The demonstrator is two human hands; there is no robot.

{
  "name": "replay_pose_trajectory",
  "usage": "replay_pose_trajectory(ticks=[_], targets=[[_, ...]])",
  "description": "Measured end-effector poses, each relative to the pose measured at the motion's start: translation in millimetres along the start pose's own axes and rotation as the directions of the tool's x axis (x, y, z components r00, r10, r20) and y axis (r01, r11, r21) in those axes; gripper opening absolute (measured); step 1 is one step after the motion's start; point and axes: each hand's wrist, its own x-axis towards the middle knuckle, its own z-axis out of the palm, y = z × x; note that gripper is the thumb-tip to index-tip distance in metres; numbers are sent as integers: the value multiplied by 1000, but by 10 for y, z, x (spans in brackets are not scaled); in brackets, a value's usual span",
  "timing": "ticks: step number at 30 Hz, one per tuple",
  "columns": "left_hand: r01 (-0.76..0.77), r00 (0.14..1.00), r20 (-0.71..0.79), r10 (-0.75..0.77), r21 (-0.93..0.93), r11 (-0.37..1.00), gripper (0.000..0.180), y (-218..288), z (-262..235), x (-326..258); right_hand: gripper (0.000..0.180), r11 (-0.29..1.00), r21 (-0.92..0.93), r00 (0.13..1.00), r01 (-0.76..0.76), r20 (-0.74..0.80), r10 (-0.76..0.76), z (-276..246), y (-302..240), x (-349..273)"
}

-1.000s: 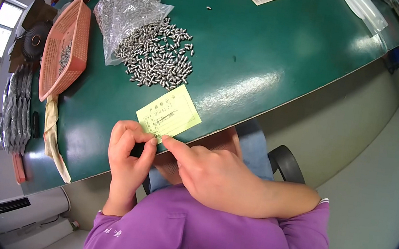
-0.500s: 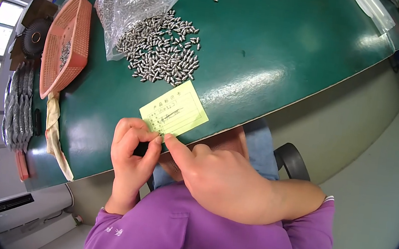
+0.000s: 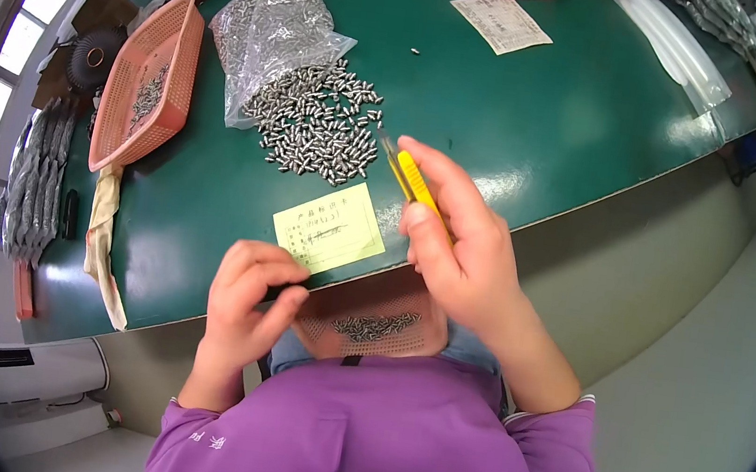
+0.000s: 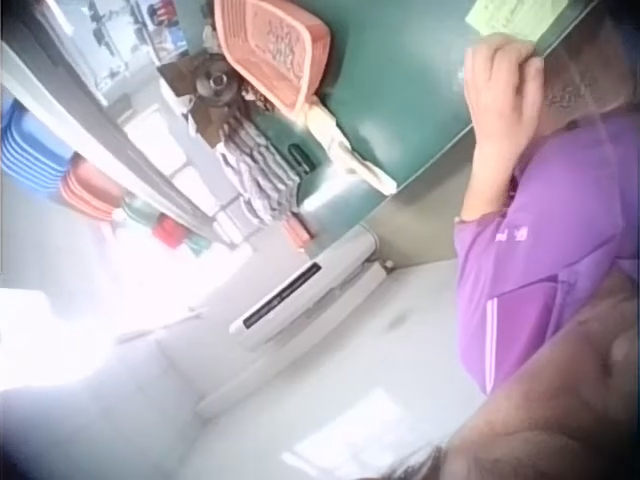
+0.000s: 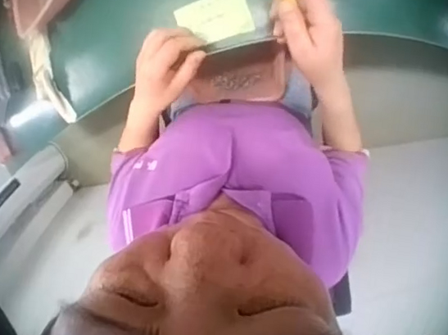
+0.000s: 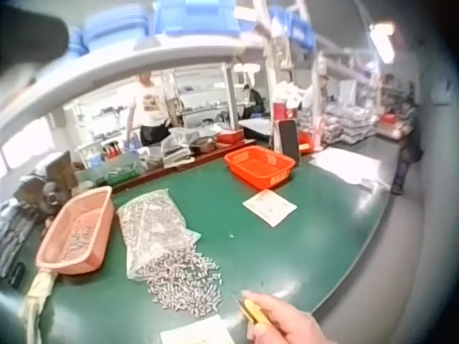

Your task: Counting and sorting small metal pins on a workbench using a utility knife as a pointer.

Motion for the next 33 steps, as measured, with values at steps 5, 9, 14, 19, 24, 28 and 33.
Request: replay_pose_trajectory(ticks=[5, 9, 14, 19, 24, 28, 33], targets=[[74, 997, 9, -78, 207, 975, 20, -235, -61, 379, 44, 997, -3, 997, 72, 31, -72, 4, 124, 287], [118, 986, 83, -141, 240, 964, 17, -467, -81, 664, 44, 999, -43, 998, 23, 65, -20, -20, 195, 311], [140, 986, 54, -160, 270, 953, 10, -497, 28, 775, 44, 988, -145, 997, 57, 50, -50, -13, 184, 309], [150, 987, 11, -158, 254, 955, 8, -521, 32, 766, 44, 982, -169, 994, 84, 80, -71, -13, 176, 328], [167, 986, -2, -167, 71, 983, 13, -333, -94, 644, 45, 995, -79, 996, 60, 63, -55, -50, 170, 286], [242, 969, -10, -248, -179, 954, 12, -118, -82, 368, 45, 985, 174, 999, -4, 45, -4, -93, 192, 186], [288, 947, -74, -314, -242, 926, 12, 36, -29, 210, 49, 940, 331, 980, -85, 200, 19, -105, 119, -110]])
